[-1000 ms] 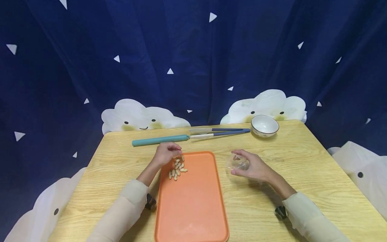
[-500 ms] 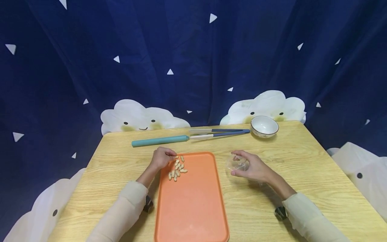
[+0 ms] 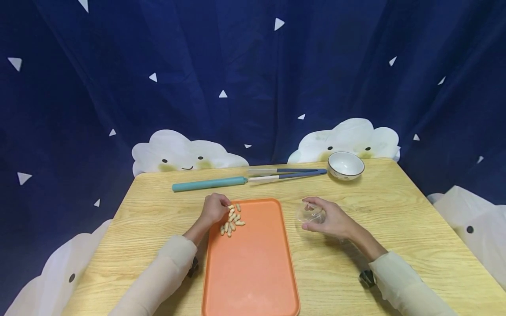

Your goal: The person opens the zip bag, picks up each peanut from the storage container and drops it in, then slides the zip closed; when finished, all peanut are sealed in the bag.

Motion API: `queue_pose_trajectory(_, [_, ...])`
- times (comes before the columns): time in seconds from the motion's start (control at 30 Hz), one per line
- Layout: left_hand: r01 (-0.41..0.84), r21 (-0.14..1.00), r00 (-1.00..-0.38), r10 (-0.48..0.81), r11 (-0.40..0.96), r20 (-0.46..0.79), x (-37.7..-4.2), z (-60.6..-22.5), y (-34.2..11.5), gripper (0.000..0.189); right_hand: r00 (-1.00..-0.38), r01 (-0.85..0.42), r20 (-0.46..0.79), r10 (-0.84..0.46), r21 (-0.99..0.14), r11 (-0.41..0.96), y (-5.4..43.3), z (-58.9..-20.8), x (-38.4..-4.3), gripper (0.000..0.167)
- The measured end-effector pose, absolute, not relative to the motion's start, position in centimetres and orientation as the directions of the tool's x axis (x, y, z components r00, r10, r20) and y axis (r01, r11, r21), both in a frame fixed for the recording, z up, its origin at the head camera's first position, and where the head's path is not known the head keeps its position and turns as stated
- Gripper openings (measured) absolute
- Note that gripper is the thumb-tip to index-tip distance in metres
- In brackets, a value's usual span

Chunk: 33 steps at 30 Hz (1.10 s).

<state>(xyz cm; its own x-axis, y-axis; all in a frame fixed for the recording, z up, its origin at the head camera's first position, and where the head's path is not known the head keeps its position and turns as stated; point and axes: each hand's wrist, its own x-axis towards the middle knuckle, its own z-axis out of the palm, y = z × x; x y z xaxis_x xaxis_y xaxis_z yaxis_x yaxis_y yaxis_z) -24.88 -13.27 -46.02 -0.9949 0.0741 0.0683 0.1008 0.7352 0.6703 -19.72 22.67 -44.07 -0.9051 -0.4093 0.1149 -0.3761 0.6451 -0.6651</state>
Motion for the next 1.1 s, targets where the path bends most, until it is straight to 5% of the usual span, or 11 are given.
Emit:
queue_pose_trajectory(0.53, [0.134, 0.676, -0.99, 0.126, 0.724, 0.061, -24.8, -45.8, -13.4, 0.006, -0.908, -0.372, 0.115, -0.402, -0.664, 0.649, 22.6, -44.1, -19.7, 0.074])
queue_pose_trajectory(1.1, [0.049, 0.933, -0.985, 0.172, 0.357, -0.014, -23.5, -42.3, -9.5, 0.011, -0.906, -0.376, 0.116, -0.407, -0.661, 0.65, 22.4, -44.1, -19.7, 0.073])
